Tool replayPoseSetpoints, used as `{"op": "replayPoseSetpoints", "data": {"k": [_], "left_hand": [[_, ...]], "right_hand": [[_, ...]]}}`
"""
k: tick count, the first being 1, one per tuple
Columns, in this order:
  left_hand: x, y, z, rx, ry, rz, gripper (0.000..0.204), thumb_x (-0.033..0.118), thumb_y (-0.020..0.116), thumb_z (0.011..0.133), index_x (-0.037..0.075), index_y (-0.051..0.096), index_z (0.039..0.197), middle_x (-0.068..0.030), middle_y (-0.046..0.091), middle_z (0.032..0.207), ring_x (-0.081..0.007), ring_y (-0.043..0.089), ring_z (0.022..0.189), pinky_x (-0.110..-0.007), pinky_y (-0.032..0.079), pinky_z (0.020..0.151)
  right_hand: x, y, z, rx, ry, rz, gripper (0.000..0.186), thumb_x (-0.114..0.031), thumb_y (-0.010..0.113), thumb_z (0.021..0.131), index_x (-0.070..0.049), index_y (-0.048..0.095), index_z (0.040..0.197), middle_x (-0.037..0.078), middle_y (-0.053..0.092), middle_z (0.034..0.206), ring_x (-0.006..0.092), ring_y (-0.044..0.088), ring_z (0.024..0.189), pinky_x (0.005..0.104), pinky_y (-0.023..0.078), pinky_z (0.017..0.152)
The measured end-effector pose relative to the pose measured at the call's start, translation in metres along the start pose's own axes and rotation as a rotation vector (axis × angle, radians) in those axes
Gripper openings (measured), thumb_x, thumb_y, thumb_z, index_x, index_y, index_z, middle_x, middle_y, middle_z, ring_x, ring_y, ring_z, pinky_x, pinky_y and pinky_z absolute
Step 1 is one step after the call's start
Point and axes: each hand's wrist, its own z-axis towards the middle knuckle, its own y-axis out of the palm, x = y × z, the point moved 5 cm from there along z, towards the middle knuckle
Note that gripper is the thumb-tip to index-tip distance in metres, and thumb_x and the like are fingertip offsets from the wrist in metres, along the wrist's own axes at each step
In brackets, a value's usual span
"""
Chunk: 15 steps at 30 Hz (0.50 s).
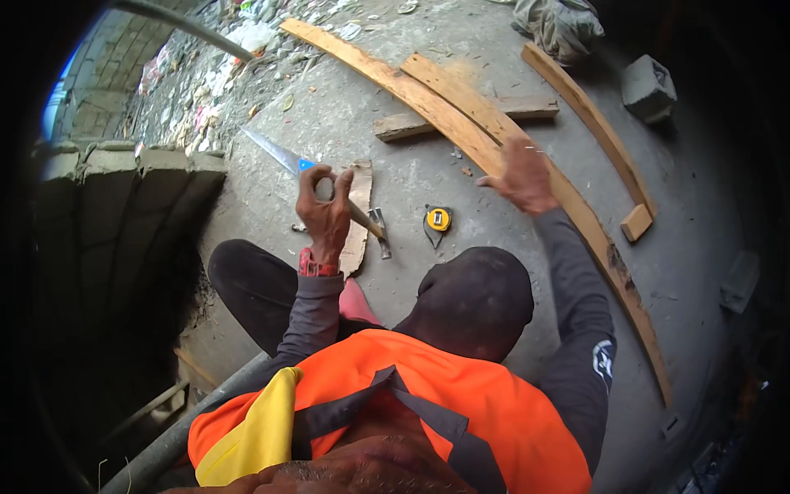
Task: The recorder is sawing a wooden plank and then hammering nails to join pieces of wood together.
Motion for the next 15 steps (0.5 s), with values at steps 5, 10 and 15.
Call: {"op": "replayPoseSetpoints", "data": {"k": [5,10,15], "left_hand": [[0.016,-0.024,0.007,-0.157,0.015,0.367,0.021,0.021,0.075,0.093,0.004,0.066,0.102,-0.0153,0.071,0.085,-0.0303,0.071,0.075,-0.038,0.054,0.066],[-0.007,-0.032,0.021,-0.511,-0.194,0.527,0.033,0.031,0.076,0.091,0.004,0.063,0.105,-0.0184,0.070,0.087,-0.0407,0.069,0.081,-0.048,0.053,0.070],[-0.015,-0.041,0.027,-0.591,-0.278,0.535,0.035,0.033,0.079,0.087,0.003,0.065,0.099,-0.0196,0.070,0.085,-0.0423,0.069,0.081,-0.049,0.053,0.071]], "right_hand": [[0.000,0.064,0.006,0.034,0.048,-0.124,0.056,-0.026,0.087,0.071,-0.002,0.054,0.109,0.020,0.058,0.112,0.0404,0.057,0.109,0.0476,0.048,0.094],[-0.012,0.012,0.014,-0.055,0.083,0.044,0.047,-0.016,0.080,0.070,-0.003,0.053,0.107,0.019,0.058,0.111,0.0406,0.057,0.108,0.0484,0.048,0.090],[-0.003,-0.093,-0.070,-0.236,0.195,0.257,0.064,-0.020,0.078,0.072,0.001,0.052,0.126,0.022,0.057,0.117,0.0399,0.059,0.110,0.0445,0.048,0.093]]}}
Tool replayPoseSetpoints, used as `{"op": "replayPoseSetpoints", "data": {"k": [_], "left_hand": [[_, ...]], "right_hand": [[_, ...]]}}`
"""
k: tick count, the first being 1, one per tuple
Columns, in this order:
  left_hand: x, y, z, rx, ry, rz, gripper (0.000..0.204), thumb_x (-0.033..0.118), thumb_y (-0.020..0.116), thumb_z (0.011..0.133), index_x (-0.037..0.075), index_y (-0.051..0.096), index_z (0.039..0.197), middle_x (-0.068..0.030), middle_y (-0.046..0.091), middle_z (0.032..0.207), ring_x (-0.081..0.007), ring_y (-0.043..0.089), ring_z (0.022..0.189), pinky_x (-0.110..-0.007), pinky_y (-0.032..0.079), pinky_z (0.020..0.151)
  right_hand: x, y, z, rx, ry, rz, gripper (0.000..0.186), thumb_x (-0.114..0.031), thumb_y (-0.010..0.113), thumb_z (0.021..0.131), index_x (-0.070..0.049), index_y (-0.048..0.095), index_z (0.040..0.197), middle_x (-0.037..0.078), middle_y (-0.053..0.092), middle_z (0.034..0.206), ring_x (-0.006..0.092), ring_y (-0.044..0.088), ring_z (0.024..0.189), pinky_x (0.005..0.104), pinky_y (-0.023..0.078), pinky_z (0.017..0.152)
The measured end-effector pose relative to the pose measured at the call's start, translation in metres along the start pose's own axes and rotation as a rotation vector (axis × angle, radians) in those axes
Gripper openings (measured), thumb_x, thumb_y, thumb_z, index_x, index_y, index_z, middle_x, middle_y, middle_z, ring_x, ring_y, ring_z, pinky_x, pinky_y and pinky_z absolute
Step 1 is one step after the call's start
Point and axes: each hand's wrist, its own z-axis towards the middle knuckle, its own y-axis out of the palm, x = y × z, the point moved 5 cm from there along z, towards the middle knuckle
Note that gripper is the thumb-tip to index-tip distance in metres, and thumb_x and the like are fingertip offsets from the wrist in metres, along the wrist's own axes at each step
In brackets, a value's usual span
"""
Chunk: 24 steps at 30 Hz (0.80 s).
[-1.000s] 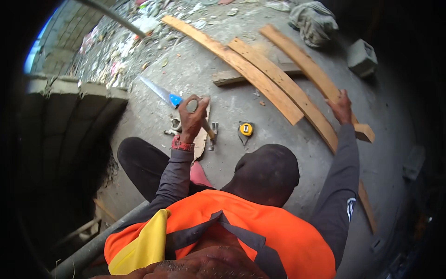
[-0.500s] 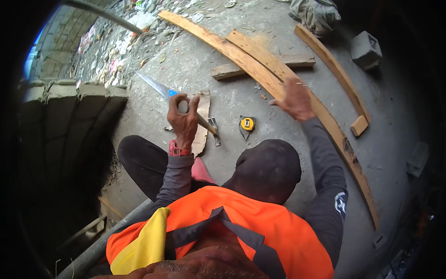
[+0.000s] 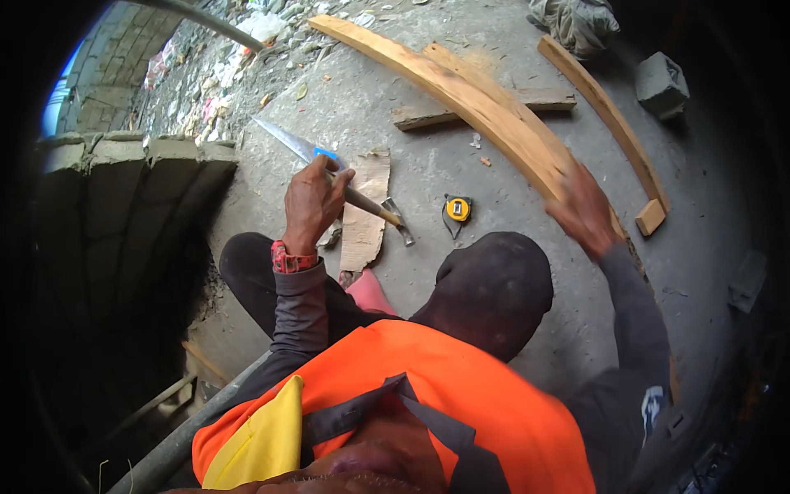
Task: The recorder is sawing a wooden plank and then hammering nails to join pieces of wood together.
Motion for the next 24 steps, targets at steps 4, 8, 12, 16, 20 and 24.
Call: {"op": "replayPoseSetpoints", "data": {"k": [4,8,12,16,20,24], "left_hand": [[-0.012,-0.002,0.005,-0.103,-0.002,0.013,0.033,0.031,0.081,0.083,0.002,0.067,0.092,-0.0194,0.070,0.082,-0.0413,0.069,0.080,-0.049,0.053,0.071],[-0.017,-0.011,0.009,-0.214,0.002,0.054,0.031,0.029,0.083,0.079,0.002,0.071,0.089,-0.0188,0.070,0.081,-0.0388,0.070,0.081,-0.047,0.054,0.071],[-0.014,-0.015,0.009,-0.287,0.036,0.135,0.034,0.031,0.085,0.076,0.002,0.073,0.090,-0.0185,0.072,0.084,-0.0381,0.071,0.081,-0.047,0.055,0.070],[-0.001,-0.016,0.005,-0.353,0.108,0.323,0.034,0.031,0.085,0.074,0.003,0.075,0.090,-0.0178,0.073,0.084,-0.0373,0.072,0.079,-0.047,0.055,0.069],[-0.003,-0.020,-0.005,-0.448,0.126,0.491,0.029,0.028,0.083,0.073,0.005,0.076,0.090,-0.0159,0.073,0.082,-0.0358,0.072,0.078,-0.046,0.056,0.069],[-0.005,-0.006,-0.006,-0.437,0.267,0.626,0.022,0.023,0.080,0.072,0.007,0.076,0.086,-0.0149,0.072,0.079,-0.0368,0.072,0.075,-0.046,0.056,0.067]], "right_hand": [[0.049,-0.027,-0.141,0.009,0.180,-0.162,0.068,-0.009,0.081,0.071,-0.001,0.051,0.132,0.022,0.057,0.121,0.0413,0.058,0.113,0.0428,0.048,0.096],[0.082,-0.010,-0.271,0.025,0.511,-0.024,0.054,-0.008,0.080,0.072,0.000,0.053,0.117,0.024,0.058,0.107,0.0443,0.058,0.106,0.0474,0.048,0.089],[0.112,0.025,-0.368,-0.055,0.635,-0.104,0.051,-0.006,0.079,0.070,0.000,0.054,0.113,0.022,0.059,0.105,0.0429,0.059,0.104,0.0477,0.047,0.091],[0.152,0.073,-0.387,-0.165,0.745,-0.368,0.059,-0.013,0.082,0.072,0.004,0.051,0.119,0.022,0.057,0.117,0.0435,0.054,0.115,0.0483,0.043,0.102],[0.137,0.095,-0.302,-0.012,0.547,-0.391,0.085,-0.028,0.086,0.076,0.010,0.042,0.138,0.025,0.050,0.137,0.0442,0.043,0.134,0.0490,0.035,0.113],[0.076,0.130,-0.128,0.252,0.009,-0.110,0.083,-0.038,0.084,0.080,0.008,0.047,0.138,0.024,0.053,0.138,0.0411,0.050,0.129,0.0466,0.037,0.112]]}}
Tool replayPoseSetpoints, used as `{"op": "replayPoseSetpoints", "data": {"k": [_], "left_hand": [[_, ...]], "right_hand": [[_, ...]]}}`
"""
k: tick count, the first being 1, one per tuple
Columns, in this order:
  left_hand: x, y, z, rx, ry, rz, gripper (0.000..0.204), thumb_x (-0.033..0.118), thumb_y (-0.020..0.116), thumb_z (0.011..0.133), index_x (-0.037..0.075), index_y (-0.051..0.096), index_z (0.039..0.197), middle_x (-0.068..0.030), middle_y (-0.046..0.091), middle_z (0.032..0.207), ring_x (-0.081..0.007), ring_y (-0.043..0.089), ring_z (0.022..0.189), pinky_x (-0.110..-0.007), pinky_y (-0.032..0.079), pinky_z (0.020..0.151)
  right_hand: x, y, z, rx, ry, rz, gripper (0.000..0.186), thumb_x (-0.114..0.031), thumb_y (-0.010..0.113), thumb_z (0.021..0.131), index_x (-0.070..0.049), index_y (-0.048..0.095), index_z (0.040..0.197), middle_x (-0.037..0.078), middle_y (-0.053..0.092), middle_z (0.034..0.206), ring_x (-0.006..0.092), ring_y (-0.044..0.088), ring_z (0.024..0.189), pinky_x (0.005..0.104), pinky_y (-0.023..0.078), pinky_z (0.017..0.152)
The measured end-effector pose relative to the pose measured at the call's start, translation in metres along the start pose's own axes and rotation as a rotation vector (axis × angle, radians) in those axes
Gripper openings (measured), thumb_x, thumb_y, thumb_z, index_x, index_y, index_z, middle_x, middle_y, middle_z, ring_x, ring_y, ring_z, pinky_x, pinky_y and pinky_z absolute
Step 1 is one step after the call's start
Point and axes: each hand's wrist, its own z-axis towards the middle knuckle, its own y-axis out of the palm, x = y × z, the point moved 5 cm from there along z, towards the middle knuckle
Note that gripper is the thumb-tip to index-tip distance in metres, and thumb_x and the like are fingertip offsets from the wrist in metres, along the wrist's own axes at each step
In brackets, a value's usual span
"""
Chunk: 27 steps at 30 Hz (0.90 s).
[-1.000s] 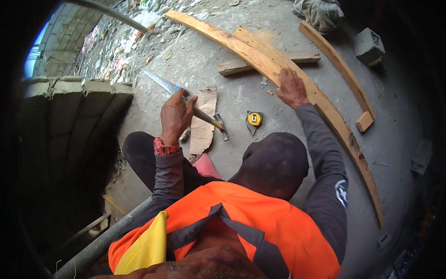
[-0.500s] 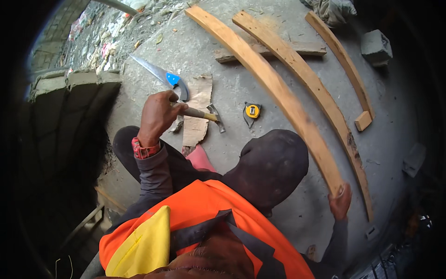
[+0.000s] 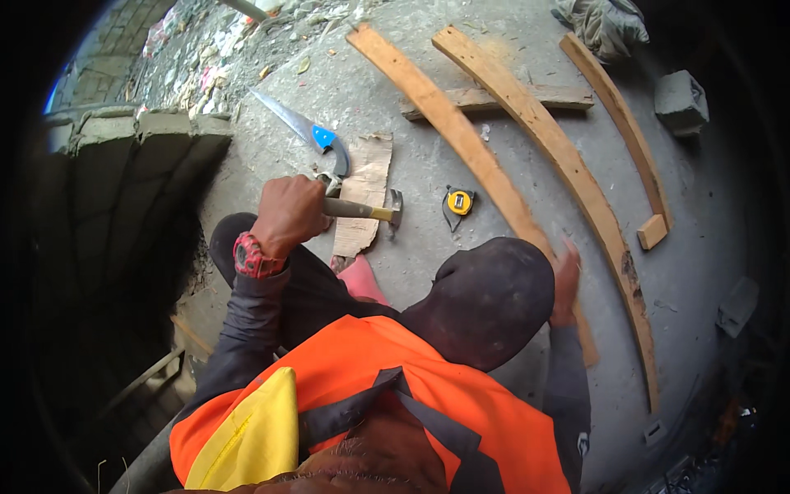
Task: The recorder is sawing a wooden plank and then hammering nails to join pieces of wood together.
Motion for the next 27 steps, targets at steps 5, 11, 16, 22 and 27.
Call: {"op": "replayPoseSetpoints", "data": {"k": [5,11,16,22,27], "left_hand": [[-0.019,-0.023,0.009,-0.003,0.095,-0.090,0.021,0.023,0.081,0.070,0.009,0.076,0.085,-0.0120,0.072,0.078,-0.0352,0.071,0.075,-0.047,0.055,0.067],[-0.096,-0.099,-0.075,0.643,-0.180,-0.660,0.043,0.009,0.086,0.075,0.001,0.075,0.115,-0.0145,0.076,0.092,-0.0166,0.072,0.081,-0.030,0.057,0.072],[-0.082,-0.059,-0.099,1.112,-0.455,-1.065,0.042,0.011,0.084,0.084,-0.003,0.071,0.122,-0.0117,0.075,0.100,-0.0154,0.070,0.085,-0.027,0.056,0.076],[-0.015,-0.011,0.022,0.478,-0.224,-1.609,0.037,0.016,0.073,0.093,-0.004,0.055,0.119,-0.0072,0.062,0.080,-0.0127,0.062,0.059,-0.028,0.054,0.048],[-0.009,0.019,0.102,0.356,-0.140,-1.961,0.026,0.021,0.070,0.096,0.001,0.053,0.101,-0.0048,0.057,0.077,-0.0117,0.057,0.051,-0.027,0.051,0.043]], "right_hand": [[-0.094,0.064,0.137,-0.166,0.093,-0.035,0.084,-0.028,0.089,0.073,-0.001,0.044,0.138,0.024,0.058,0.131,0.0398,0.056,0.124,0.0486,0.046,0.103],[-0.071,0.080,0.146,-0.258,0.246,0.159,0.066,-0.024,0.083,0.074,-0.001,0.048,0.126,0.026,0.063,0.117,0.0464,0.061,0.111,0.0517,0.049,0.092],[-0.046,0.052,0.107,-0.269,0.393,0.070,0.062,-0.031,0.083,0.077,-0.001,0.052,0.121,0.027,0.063,0.114,0.0468,0.062,0.108,0.0511,0.051,0.091],[-0.024,0.061,0.100,-0.049,0.310,0.197,0.053,-0.039,0.079,0.085,-0.003,0.054,0.117,0.025,0.066,0.116,0.0445,0.064,0.108,0.0490,0.051,0.090],[-0.034,0.083,0.130,0.068,0.572,0.221,0.053,-0.054,0.062,0.096,-0.004,0.059,0.113,0.023,0.070,0.112,0.0440,0.067,0.105,0.0502,0.052,0.084]]}}
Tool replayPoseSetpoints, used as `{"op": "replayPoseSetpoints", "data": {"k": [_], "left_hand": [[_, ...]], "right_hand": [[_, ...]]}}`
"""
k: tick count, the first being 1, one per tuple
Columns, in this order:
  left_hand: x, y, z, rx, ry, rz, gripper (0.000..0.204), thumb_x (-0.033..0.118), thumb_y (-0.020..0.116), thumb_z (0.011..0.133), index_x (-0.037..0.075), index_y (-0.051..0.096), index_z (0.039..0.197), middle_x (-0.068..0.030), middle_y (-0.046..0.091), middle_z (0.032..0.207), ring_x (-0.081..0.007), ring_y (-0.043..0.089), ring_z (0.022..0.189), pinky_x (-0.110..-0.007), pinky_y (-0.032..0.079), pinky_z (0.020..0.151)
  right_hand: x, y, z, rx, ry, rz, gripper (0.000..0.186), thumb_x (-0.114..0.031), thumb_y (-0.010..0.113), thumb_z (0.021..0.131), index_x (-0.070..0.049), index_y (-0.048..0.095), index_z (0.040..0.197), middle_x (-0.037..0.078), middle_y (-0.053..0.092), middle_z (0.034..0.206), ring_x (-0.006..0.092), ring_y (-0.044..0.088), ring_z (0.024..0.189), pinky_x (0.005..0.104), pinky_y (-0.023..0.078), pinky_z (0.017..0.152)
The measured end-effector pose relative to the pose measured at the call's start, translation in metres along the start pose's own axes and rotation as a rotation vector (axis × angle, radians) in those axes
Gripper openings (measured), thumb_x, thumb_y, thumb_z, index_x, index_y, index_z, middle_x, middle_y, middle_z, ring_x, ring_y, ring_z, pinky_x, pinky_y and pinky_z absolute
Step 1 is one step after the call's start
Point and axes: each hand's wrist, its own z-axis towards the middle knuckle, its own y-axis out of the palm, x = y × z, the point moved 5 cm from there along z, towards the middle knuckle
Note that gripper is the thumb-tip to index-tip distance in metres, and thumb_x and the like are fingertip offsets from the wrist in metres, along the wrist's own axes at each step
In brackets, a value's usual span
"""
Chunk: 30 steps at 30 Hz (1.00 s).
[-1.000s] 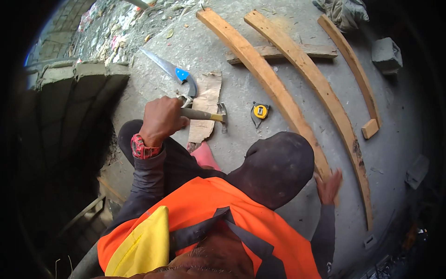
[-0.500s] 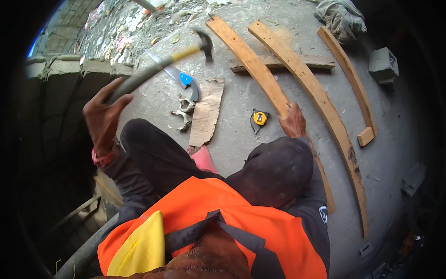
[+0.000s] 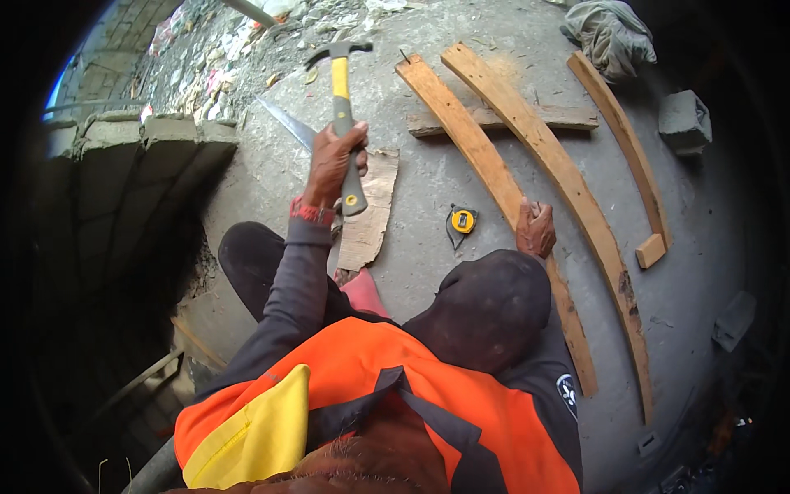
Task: The recorder is sawing a wooden plank and then hammering nails to join pieces of wood together.
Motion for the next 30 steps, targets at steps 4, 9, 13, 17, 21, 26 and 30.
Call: {"op": "replayPoseSetpoints", "data": {"k": [4,9,13,17,21,26,30], "left_hand": [[-0.005,-0.004,0.023,0.056,-0.032,0.165,0.030,0.032,0.067,0.100,0.005,0.054,0.101,-0.0010,0.055,0.075,-0.0090,0.055,0.051,-0.026,0.049,0.041],[0.049,0.012,0.044,0.134,0.084,0.190,0.039,0.045,0.057,0.104,0.007,0.050,0.099,-0.0017,0.054,0.073,-0.0092,0.052,0.048,-0.027,0.046,0.039],[0.065,0.009,0.059,0.247,0.340,0.175,0.040,0.046,0.053,0.106,0.008,0.047,0.096,-0.0019,0.052,0.071,-0.0102,0.050,0.044,-0.027,0.044,0.037],[0.011,-0.022,0.086,-0.073,-0.290,0.450,0.038,0.045,0.055,0.104,0.008,0.049,0.098,0.0009,0.051,0.068,-0.0097,0.050,0.045,-0.029,0.045,0.037],[0.031,-0.045,0.067,0.009,-0.296,0.431,0.035,0.042,0.057,0.104,0.007,0.053,0.107,0.0013,0.051,0.070,-0.0093,0.049,0.046,-0.028,0.044,0.038],[0.085,-0.010,0.059,0.131,0.125,0.252,0.030,0.035,0.054,0.106,0.006,0.049,0.099,-0.0042,0.055,0.070,-0.0140,0.054,0.045,-0.033,0.047,0.040],[0.059,-0.043,0.097,0.239,0.420,0.644,0.032,0.039,0.053,0.106,0.008,0.047,0.099,0.0010,0.047,0.064,-0.0103,0.049,0.045,-0.029,0.041,0.037]], "right_hand": [[-0.002,0.005,0.001,-0.024,0.122,-0.143,0.054,-0.059,0.050,0.101,-0.006,0.059,0.112,0.022,0.072,0.110,0.0449,0.067,0.104,0.0519,0.050,0.085],[0.004,0.003,0.000,0.010,0.164,-0.183,0.053,-0.057,0.042,0.105,-0.007,0.058,0.110,0.021,0.073,0.105,0.0466,0.067,0.099,0.0542,0.049,0.082],[0.005,0.010,0.001,0.020,0.186,-0.212,0.053,-0.058,0.039,0.106,-0.008,0.058,0.109,0.021,0.073,0.102,0.0466,0.067,0.098,0.0554,0.049,0.080],[0.008,0.015,0.002,0.046,0.174,-0.238,0.054,-0.059,0.039,0.105,-0.008,0.057,0.109,0.022,0.073,0.098,0.0470,0.068,0.096,0.0562,0.048,0.078],[0.012,0.013,0.003,0.050,0.195,-0.266,0.054,-0.059,0.040,0.105,-0.008,0.057,0.108,0.022,0.073,0.096,0.0473,0.068,0.094,0.0565,0.048,0.076],[0.011,0.012,0.002,0.059,0.224,-0.287,0.053,-0.059,0.042,0.104,-0.009,0.057,0.109,0.022,0.073,0.096,0.0478,0.067,0.093,0.0569,0.048,0.075],[0.007,0.016,0.002,0.056,0.208,-0.251,0.052,-0.059,0.043,0.104,-0.009,0.057,0.109,0.022,0.073,0.096,0.0481,0.067,0.093,0.0572,0.048,0.075]]}}
